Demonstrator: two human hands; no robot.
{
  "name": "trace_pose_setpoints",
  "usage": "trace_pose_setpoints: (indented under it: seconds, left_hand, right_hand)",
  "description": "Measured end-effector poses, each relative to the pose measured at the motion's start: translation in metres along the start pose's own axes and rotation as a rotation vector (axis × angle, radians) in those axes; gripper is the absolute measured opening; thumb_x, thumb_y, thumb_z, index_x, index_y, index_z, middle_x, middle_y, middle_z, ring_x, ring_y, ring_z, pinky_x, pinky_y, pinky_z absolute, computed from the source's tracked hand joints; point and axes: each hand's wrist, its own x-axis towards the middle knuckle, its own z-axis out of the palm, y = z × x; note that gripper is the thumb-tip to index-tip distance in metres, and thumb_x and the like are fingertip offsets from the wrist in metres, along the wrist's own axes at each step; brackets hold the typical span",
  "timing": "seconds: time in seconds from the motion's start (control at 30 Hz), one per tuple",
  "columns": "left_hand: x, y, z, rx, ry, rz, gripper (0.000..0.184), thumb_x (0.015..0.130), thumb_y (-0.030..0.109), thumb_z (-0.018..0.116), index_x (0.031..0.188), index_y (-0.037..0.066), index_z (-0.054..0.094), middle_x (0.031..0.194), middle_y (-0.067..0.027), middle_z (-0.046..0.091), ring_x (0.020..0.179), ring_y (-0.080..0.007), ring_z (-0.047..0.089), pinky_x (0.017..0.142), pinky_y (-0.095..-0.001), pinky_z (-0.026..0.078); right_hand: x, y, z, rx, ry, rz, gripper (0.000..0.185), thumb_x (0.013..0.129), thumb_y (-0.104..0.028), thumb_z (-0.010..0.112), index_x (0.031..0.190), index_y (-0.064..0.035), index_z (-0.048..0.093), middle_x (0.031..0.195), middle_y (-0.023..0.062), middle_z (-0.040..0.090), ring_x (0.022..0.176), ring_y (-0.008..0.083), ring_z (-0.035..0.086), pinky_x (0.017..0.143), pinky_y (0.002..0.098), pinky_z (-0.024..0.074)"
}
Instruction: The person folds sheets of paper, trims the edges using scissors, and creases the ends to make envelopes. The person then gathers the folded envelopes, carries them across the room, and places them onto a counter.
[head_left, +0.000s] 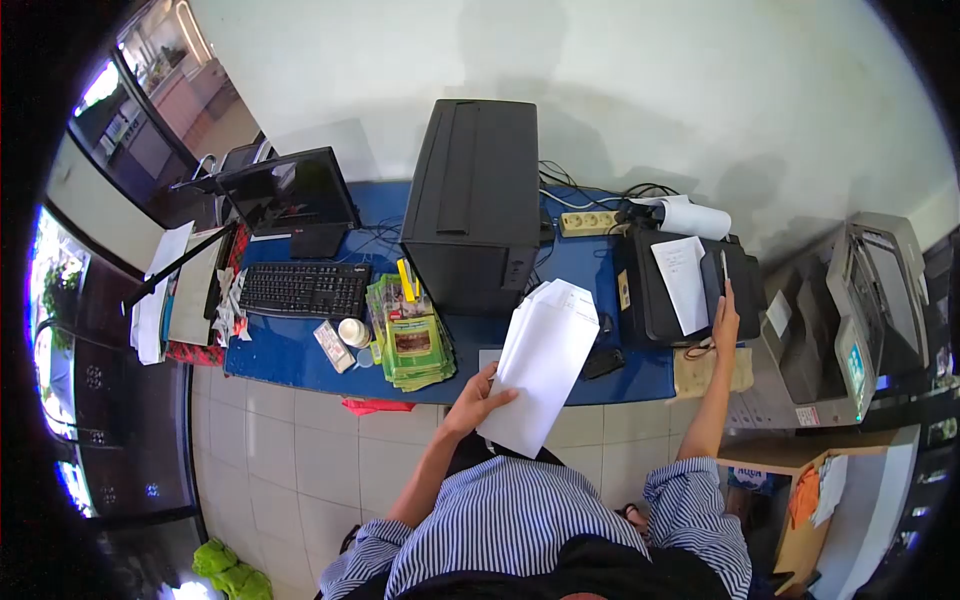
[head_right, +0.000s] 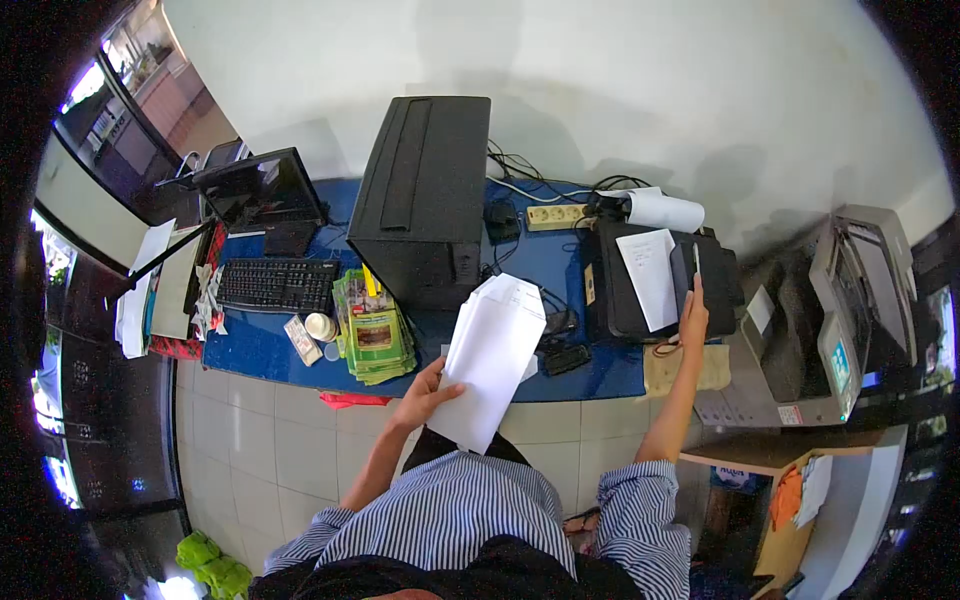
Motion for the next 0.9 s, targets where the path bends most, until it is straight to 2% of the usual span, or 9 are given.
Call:
trace_pose_setpoints:
  seconds: [0.07, 0.27, 0.43, 0.6, 0.73, 0.77, 0.9]
  left_hand:
    - [-0.003, 0.003, -0.005, -0.012, -0.011, 0.0, 0.051, 0.086, 0.014, 0.062, 0.13, 0.001, 0.039, 0.116, -0.0164, 0.058, 0.092, -0.0222, 0.061, 0.082, -0.0307, 0.05]
    - [-0.005, -0.001, -0.026, 0.021, -0.036, -0.032, 0.051, 0.085, 0.014, 0.063, 0.129, 0.001, 0.04, 0.115, -0.0158, 0.057, 0.093, -0.0223, 0.061, 0.082, -0.0312, 0.05]
    - [-0.017, 0.012, -0.051, 0.03, -0.05, -0.07, 0.05, 0.085, 0.013, 0.063, 0.128, 0.002, 0.04, 0.113, -0.0142, 0.058, 0.092, -0.0213, 0.06, 0.082, -0.0299, 0.049]
    - [-0.035, 0.013, -0.104, 0.052, -0.109, -0.073, 0.05, 0.084, 0.01, 0.062, 0.128, 0.002, 0.041, 0.113, -0.0136, 0.058, 0.093, -0.0198, 0.059, 0.084, -0.0269, 0.048]
    - [-0.058, 0.022, -0.151, 0.075, -0.036, -0.052, 0.042, 0.082, 0.008, 0.062, 0.12, -0.001, 0.047, 0.106, -0.0112, 0.06, 0.085, -0.0145, 0.057, 0.075, -0.0226, 0.046]
    - [-0.063, 0.023, -0.165, 0.078, -0.031, -0.05, 0.042, 0.082, 0.008, 0.062, 0.12, -0.001, 0.047, 0.106, -0.0112, 0.06, 0.085, -0.0145, 0.057, 0.075, -0.0226, 0.046]
    - [-0.077, 0.02, -0.222, 0.027, 0.253, -0.064, 0.054, 0.078, 0.001, 0.058, 0.129, 0.0, 0.042, 0.111, -0.015, 0.058, 0.092, -0.0197, 0.057, 0.08, -0.0259, 0.047]
  right_hand:
    - [0.002, -0.002, -0.003, -0.001, -0.017, 0.055, 0.04, 0.098, -0.02, 0.037, 0.137, -0.0071, 0.039, 0.124, 0.0185, 0.055, 0.102, 0.0359, 0.059, 0.083, 0.0362, 0.0444]
    - [0.001, 0.0, 0.002, -0.048, -0.008, 0.038, 0.042, 0.099, -0.021, 0.037, 0.138, -0.0071, 0.036, 0.123, 0.0187, 0.056, 0.101, 0.0375, 0.059, 0.082, 0.0376, 0.0445]
    - [-0.004, -0.009, 0.015, -0.159, -0.021, 0.038, 0.043, 0.097, -0.018, 0.038, 0.139, -0.0072, 0.034, 0.119, 0.0194, 0.058, 0.097, 0.04, 0.059, 0.081, 0.0408, 0.0448]
    - [-0.012, -0.026, 0.048, -0.283, -0.013, 0.037, 0.045, 0.093, -0.011, 0.042, 0.138, -0.0066, 0.036, 0.112, 0.0213, 0.06, 0.095, 0.0405, 0.059, 0.082, 0.0419, 0.0446]
    - [-0.027, -0.031, 0.09, -0.604, 0.26, -0.213, 0.047, 0.089, -0.006, 0.045, 0.135, -0.0033, 0.037, 0.117, 0.0192, 0.056, 0.1, 0.0341, 0.057, 0.084, 0.0394, 0.0436]
    - [-0.03, -0.041, 0.094, -0.598, 0.261, -0.215, 0.047, 0.089, -0.006, 0.045, 0.135, -0.0033, 0.037, 0.117, 0.0192, 0.056, 0.1, 0.0341, 0.057, 0.084, 0.0394, 0.0436]
    - [-0.036, -0.098, 0.095, -0.493, 0.606, -0.175, 0.042, 0.086, -0.004, 0.052, 0.127, -0.0008, 0.045, 0.108, 0.0175, 0.059, 0.093, 0.0335, 0.057, 0.083, 0.0404, 0.0436]
